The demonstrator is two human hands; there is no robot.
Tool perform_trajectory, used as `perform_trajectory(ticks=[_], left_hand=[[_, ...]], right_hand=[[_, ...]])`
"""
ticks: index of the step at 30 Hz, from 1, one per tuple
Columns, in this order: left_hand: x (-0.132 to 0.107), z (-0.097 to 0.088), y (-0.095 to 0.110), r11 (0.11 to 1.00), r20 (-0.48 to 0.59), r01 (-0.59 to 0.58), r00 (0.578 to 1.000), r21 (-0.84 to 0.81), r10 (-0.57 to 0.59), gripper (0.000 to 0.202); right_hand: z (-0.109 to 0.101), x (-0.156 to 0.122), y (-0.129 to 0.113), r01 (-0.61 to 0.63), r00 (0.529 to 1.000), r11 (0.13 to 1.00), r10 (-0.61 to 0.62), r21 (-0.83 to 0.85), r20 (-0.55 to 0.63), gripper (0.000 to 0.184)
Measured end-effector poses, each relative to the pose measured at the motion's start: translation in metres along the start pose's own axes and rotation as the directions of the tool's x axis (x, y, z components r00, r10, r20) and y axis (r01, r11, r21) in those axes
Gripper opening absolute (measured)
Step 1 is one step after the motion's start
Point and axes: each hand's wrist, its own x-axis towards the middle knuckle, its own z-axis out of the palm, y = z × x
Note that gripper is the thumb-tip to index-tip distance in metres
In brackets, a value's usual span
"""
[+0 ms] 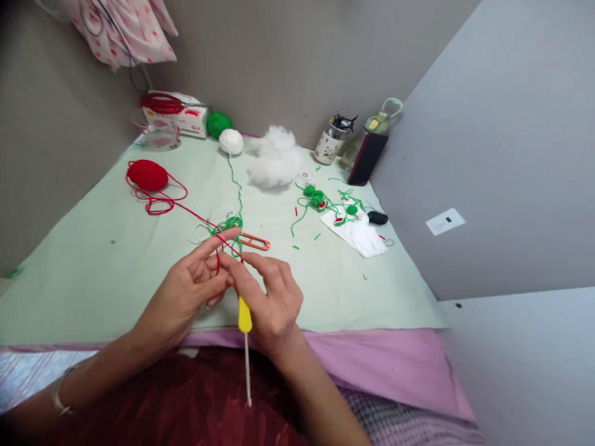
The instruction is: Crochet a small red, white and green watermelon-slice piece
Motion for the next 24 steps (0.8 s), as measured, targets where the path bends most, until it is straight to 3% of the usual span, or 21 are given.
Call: perform_trajectory(ticks=[2,4,7,9,10,11,13,15,17,20,22,24], left_hand=[[0.001,0.001,0.000,0.996,0.027,0.055,0.998,-0.066,-0.053,0.065],[0.002,0.001,0.002,0.986,0.065,0.116,0.992,-0.123,-0.109,0.057],[0.004,-0.001,0.006,0.975,0.094,0.154,0.986,-0.161,-0.140,0.044],[0.005,-0.003,0.009,0.975,0.093,0.149,0.986,-0.163,-0.135,0.037],[0.005,-0.003,0.010,0.977,0.092,0.144,0.987,-0.159,-0.131,0.035],[0.004,-0.003,0.011,0.978,0.090,0.138,0.988,-0.154,-0.125,0.034],[0.003,-0.001,0.011,0.983,0.069,0.116,0.992,-0.144,-0.107,0.033],[0.001,0.001,0.011,0.988,0.029,0.080,0.997,-0.131,-0.077,0.038],[-0.001,0.003,0.009,0.989,0.003,0.053,0.999,-0.135,-0.053,0.047],[-0.002,0.002,0.005,0.975,0.053,0.107,0.994,-0.193,-0.098,0.050],[0.000,0.000,0.004,0.953,0.111,0.176,0.982,-0.246,-0.153,0.045],[0.002,-0.002,0.005,0.938,0.136,0.210,0.974,-0.276,-0.178,0.037]], right_hand=[[0.003,-0.001,0.000,-0.043,0.997,0.998,0.046,0.049,-0.060,0.032],[0.003,0.001,0.001,-0.201,0.973,0.946,0.223,0.256,-0.062,0.025],[-0.001,0.008,0.003,-0.432,0.878,0.708,0.472,0.559,0.081,0.017],[-0.005,0.012,0.003,-0.510,0.822,0.564,0.542,0.650,0.175,0.021],[-0.007,0.013,0.002,-0.524,0.812,0.536,0.548,0.662,0.199,0.023],[-0.009,0.013,0.002,-0.522,0.817,0.550,0.543,0.652,0.195,0.024],[-0.012,0.012,-0.001,-0.471,0.863,0.678,0.487,0.564,0.135,0.023],[-0.015,0.008,-0.004,-0.337,0.939,0.854,0.336,0.396,0.073,0.022],[-0.015,0.003,-0.006,-0.144,0.988,0.974,0.133,0.175,0.075,0.025],[-0.012,-0.004,-0.005,0.043,0.993,0.998,-0.037,-0.054,0.116,0.036],[-0.010,-0.004,-0.004,0.001,0.998,1.000,0.000,-0.020,0.059,0.034],[-0.010,0.000,-0.003,-0.135,0.990,0.978,0.139,0.156,-0.014,0.026]])
